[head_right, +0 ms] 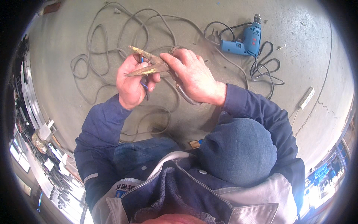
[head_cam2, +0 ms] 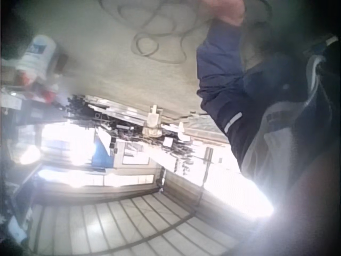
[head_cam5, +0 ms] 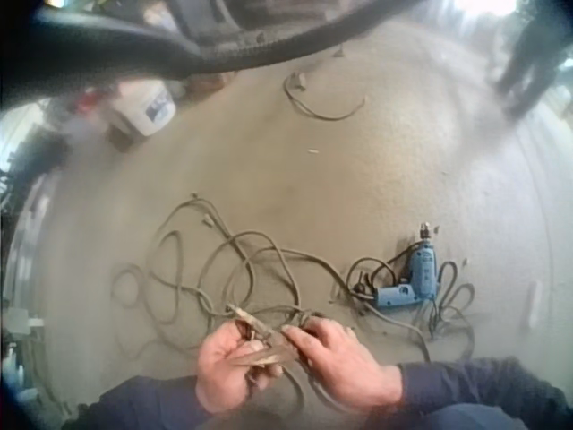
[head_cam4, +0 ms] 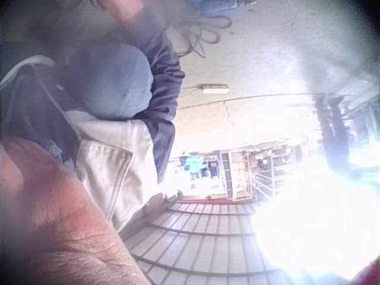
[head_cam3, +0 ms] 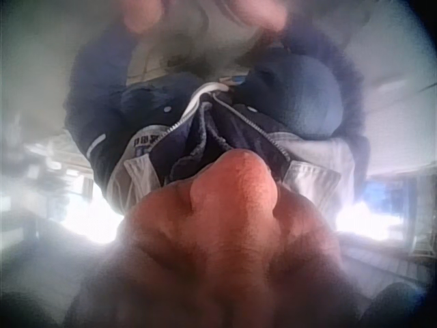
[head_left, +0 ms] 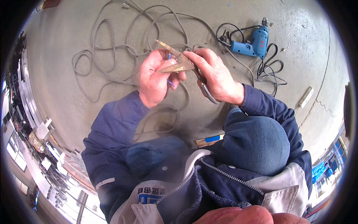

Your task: The person strips the insulation from a gray electrical cable using shears, then twists the exposed wires. The person repeats the stripping and twisting process on a second section of the cable.

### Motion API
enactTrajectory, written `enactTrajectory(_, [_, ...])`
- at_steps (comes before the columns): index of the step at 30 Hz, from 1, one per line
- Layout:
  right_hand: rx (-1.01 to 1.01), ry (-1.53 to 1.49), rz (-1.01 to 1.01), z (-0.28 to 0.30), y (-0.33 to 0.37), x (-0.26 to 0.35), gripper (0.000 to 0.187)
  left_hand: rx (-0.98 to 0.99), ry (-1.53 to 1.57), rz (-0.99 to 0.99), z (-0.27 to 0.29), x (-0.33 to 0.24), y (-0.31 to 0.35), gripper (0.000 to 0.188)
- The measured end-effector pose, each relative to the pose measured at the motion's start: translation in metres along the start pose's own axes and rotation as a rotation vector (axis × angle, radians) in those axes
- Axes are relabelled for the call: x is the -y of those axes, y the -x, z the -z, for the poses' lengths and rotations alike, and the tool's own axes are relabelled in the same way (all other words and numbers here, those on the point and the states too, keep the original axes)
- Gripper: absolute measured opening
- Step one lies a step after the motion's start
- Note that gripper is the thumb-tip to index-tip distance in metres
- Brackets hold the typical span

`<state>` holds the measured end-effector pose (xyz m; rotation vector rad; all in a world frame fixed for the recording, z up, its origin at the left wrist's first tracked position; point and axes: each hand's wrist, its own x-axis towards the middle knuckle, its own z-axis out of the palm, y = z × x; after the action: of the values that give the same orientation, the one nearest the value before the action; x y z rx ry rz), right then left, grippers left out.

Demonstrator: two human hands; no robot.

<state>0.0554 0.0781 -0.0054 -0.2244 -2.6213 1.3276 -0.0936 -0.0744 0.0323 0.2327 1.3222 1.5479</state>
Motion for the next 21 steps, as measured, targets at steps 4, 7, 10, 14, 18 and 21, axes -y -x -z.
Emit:
enactTrajectory(4, [-0.096, 0.065, 0.028, -0.003, -0.002, -0.001, 0.063, -0.069, 0.067, 0.008, -0.009, -0.002, -0.002, 0.025])
enactTrajectory(7, [-0.107, 0.08, 0.032, -0.002, -0.004, -0.002, 0.06, -0.072, 0.108, 0.054, -0.01, -0.005, -0.003, 0.026])
enactTrajectory(10, [-0.13, 0.163, 0.09, 0.0, -0.007, -0.004, 0.058, -0.007, 0.097, 0.099, -0.008, -0.005, -0.004, 0.026])
enactTrajectory(14, [-0.127, 0.153, 0.145, 0.003, -0.008, -0.008, 0.058, 0.049, 0.042, 0.115, -0.005, -0.003, -0.003, 0.026])
enactTrajectory(18, [-0.085, 0.14, 0.127, 0.005, -0.007, -0.011, 0.059, 0.08, 0.046, 0.115, -0.004, -0.002, -0.003, 0.027])
enactTrajectory(21, [-0.065, 0.146, 0.118, 0.005, -0.006, -0.012, 0.062, 0.059, 0.022, 0.134, -0.004, -0.001, -0.002, 0.027])
